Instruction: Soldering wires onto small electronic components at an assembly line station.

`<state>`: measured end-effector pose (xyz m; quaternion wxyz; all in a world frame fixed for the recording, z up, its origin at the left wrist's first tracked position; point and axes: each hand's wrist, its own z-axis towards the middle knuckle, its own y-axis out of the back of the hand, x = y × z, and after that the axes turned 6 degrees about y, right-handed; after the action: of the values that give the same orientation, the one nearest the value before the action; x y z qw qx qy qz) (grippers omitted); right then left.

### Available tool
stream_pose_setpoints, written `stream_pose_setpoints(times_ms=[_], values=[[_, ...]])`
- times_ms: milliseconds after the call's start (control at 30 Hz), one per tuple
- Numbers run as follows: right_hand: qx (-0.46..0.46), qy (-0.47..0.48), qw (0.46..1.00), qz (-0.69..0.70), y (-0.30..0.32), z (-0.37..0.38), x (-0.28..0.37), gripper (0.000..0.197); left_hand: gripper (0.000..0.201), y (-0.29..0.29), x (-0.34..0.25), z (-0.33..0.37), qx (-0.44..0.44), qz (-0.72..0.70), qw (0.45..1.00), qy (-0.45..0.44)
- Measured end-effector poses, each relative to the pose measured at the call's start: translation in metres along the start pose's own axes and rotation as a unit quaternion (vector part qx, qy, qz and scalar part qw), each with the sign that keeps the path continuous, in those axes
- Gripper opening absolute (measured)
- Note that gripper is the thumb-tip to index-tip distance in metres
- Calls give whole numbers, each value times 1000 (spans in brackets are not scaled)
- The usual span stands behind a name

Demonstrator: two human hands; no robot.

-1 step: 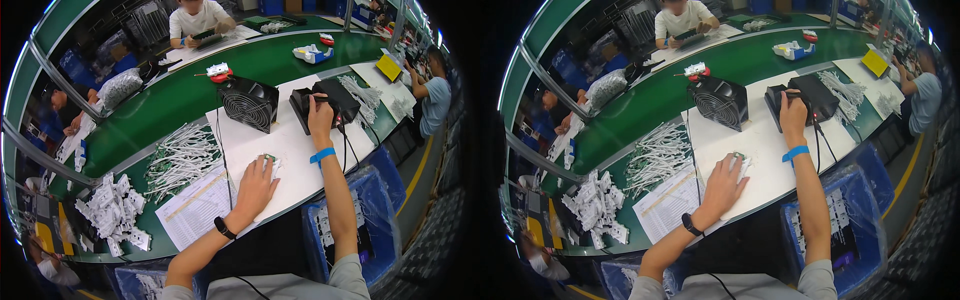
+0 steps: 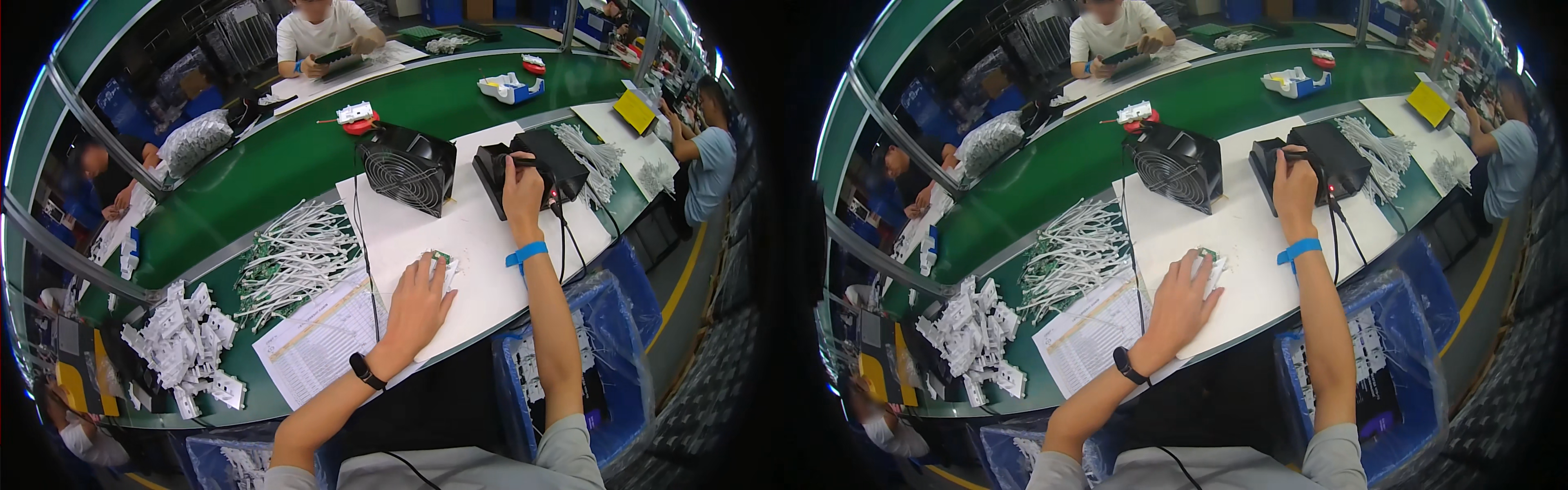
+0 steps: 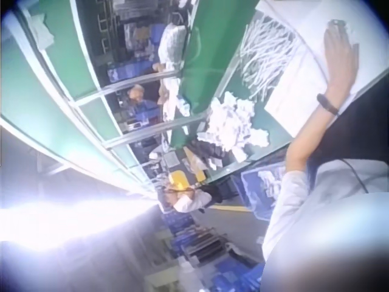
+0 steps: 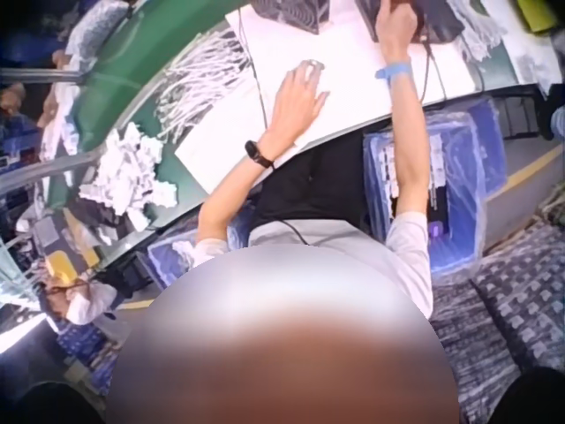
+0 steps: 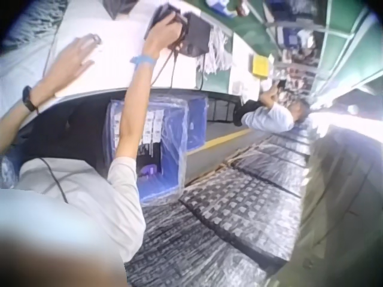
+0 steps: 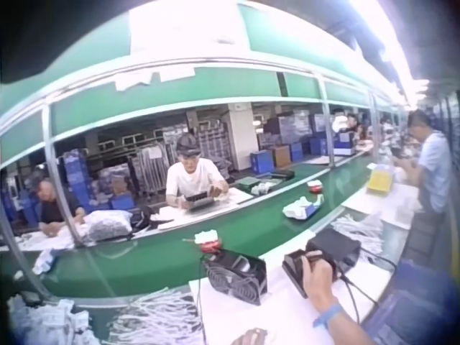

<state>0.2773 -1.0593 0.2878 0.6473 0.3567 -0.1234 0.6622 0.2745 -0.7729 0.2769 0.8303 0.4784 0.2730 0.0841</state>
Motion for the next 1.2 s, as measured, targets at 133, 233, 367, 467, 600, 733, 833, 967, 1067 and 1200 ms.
stream_pose_setpoints(times_ms=[133, 233, 367, 467, 600, 733, 833, 967, 1067, 1200], values=[[-26, 14, 1000, -1, 0, -4, 4, 22, 54, -1, 3, 0, -8, -6, 1000, 0], [-30, -1, 998, -49, 7, -6, 6, 22, 53, -1, 2, -2, -15, -12, 1000, 1], [-21, 22, 998, -60, 14, -6, 3, 20, 52, -4, 1, -1, -28, 5, 1000, -1], [-30, 19, 999, -29, 15, -5, -3, 19, 52, -4, 2, -2, -27, 7, 1000, -1], [-63, -17, 998, -26, 12, -4, -7, 18, 52, -3, 2, -1, -27, 4, 1000, -1], [-152, 27, 987, 54, 12, -3, -1, 21, 52, -1, 1, 0, -20, -1, 1000, 6], [-176, 44, 983, 5, 32, -6, 9, 17, 51, 2, 2, 1, -18, 17, 1000, 8], [-228, 174, 957, 41, 55, -32, 30, 11, 51, 16, 12, -4, 21, 8, 1000, 19], [-133, 37, 960, 244, 60, -72, 50, 10, 50, 33, 24, -10, 54, -40, 998, 16], [12, -104, 938, 332, 63, -92, 63, 7, 50, 52, 37, -13, 89, -78, 993, -7]])
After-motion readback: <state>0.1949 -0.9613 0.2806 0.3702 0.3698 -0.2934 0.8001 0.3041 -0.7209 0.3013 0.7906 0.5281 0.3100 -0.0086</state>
